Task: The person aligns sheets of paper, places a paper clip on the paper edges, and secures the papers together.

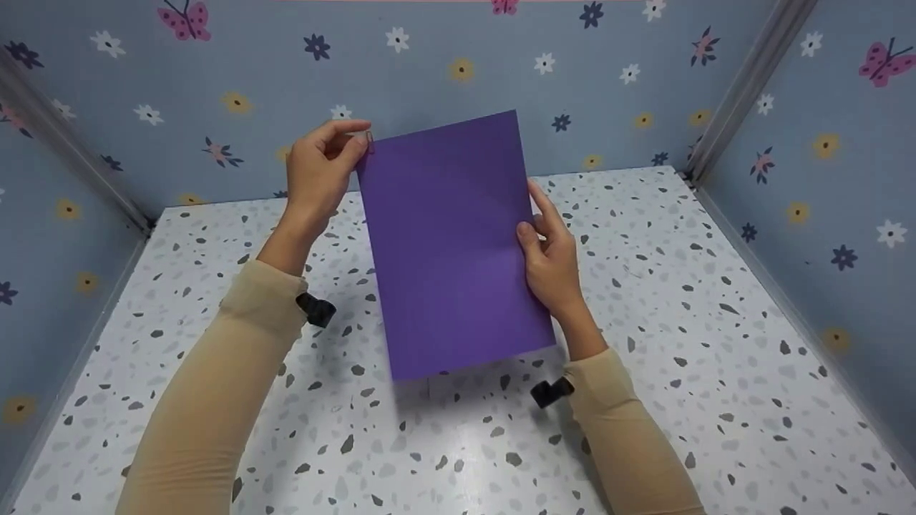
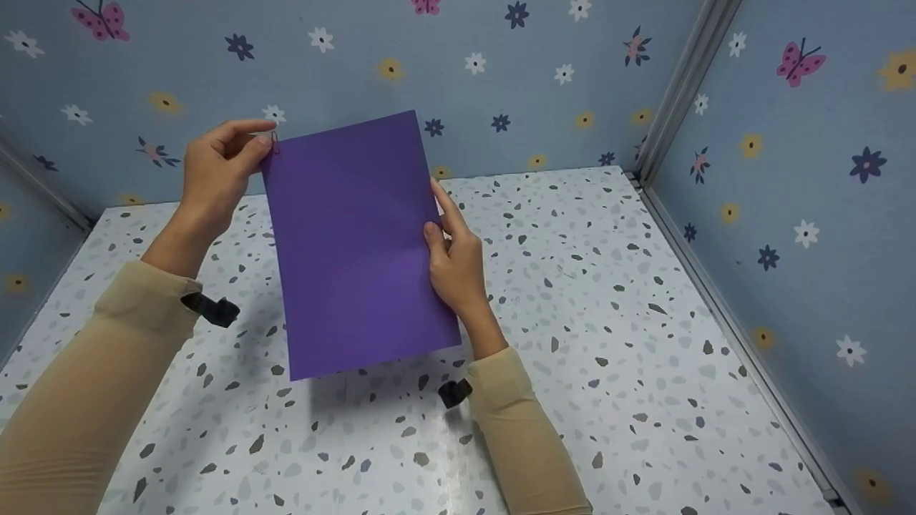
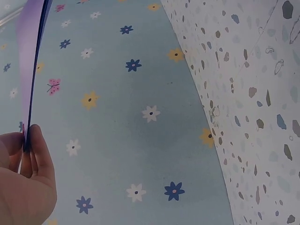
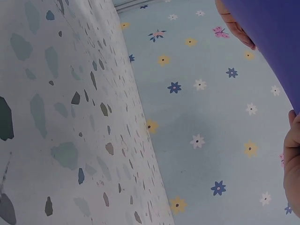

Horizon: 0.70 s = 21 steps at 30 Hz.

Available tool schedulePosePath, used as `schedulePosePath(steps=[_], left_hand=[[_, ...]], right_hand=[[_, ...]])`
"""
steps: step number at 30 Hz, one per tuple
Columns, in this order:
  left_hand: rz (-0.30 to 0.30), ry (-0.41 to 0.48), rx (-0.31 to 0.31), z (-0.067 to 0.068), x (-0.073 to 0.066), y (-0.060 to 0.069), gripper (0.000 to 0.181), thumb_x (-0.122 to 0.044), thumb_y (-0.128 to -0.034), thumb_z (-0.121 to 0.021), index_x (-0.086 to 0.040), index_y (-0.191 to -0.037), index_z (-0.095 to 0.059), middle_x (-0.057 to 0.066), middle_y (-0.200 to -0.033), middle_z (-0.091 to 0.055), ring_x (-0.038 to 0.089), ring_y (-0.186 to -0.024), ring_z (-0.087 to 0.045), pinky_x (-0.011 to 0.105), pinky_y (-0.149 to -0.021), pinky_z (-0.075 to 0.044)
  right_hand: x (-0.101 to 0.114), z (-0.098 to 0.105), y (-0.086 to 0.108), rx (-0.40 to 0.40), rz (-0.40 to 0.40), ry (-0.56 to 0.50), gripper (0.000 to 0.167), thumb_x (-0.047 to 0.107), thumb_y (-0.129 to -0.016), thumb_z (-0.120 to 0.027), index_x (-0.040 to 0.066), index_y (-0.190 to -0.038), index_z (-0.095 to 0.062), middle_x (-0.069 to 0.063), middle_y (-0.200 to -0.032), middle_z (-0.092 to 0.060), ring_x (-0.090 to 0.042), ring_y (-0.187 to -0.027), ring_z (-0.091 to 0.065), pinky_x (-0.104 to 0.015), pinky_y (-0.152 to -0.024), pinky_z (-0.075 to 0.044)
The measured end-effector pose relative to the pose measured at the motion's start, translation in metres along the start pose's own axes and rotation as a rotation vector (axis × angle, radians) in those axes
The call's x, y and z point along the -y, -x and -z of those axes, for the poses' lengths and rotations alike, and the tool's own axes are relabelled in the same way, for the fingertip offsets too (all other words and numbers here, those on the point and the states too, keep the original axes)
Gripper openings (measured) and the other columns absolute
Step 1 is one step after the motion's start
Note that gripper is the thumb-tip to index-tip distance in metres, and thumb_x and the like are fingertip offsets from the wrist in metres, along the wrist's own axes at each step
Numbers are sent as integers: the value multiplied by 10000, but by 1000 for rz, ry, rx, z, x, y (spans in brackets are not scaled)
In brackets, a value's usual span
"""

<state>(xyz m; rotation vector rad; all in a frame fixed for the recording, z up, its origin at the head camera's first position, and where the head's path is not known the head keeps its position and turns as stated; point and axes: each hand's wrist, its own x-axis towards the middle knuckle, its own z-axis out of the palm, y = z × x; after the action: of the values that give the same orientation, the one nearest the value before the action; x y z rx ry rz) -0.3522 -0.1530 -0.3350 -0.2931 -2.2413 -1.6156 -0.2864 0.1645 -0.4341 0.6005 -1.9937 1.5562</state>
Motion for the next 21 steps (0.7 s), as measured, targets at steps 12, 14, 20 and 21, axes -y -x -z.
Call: schedulePosePath(steps=[12, 14, 20, 21], left_hand=[[-25, 31, 31, 2, 6, 2, 245, -217, -1074, -654, -186, -1293, -762, 42, -1113, -739, 170, -1007, -689, 275, -947, -565], [-26, 46, 43, 2, 8, 3, 258, -207, -1076, -649, -183, -1310, -753, 47, -1113, -735, 179, -1007, -691, 282, -948, -569], [-33, 56, 61, 3, 11, 5, 285, -194, -1080, -634, -198, -1344, -741, 44, -1068, -727, 195, -968, -693, 281, -917, -577], [-37, 51, 59, 3, 11, 5, 286, -194, -1080, -634, -193, -1345, -741, 42, -1060, -727, 194, -957, -693, 277, -909, -577]], right_hand=[[2, 0, 0, -5, -14, -4, 539, 110, -1112, -560, 93, -1634, -429, -112, -864, -679, -185, -715, -608, -274, -647, -493], [2, 0, 0, -4, -18, -7, 540, 114, -1114, -556, 92, -1637, -424, -119, -862, -675, -187, -718, -606, -274, -646, -491], [3, 0, 1, 1, -37, -23, 543, 120, -1118, -548, 74, -1640, -407, -129, -977, -735, -184, -752, -669, -271, -653, -520], [3, 0, 1, 2, -39, -22, 543, 120, -1118, -549, 72, -1640, -406, -127, -982, -737, -183, -743, -669, -271, -647, -520]])
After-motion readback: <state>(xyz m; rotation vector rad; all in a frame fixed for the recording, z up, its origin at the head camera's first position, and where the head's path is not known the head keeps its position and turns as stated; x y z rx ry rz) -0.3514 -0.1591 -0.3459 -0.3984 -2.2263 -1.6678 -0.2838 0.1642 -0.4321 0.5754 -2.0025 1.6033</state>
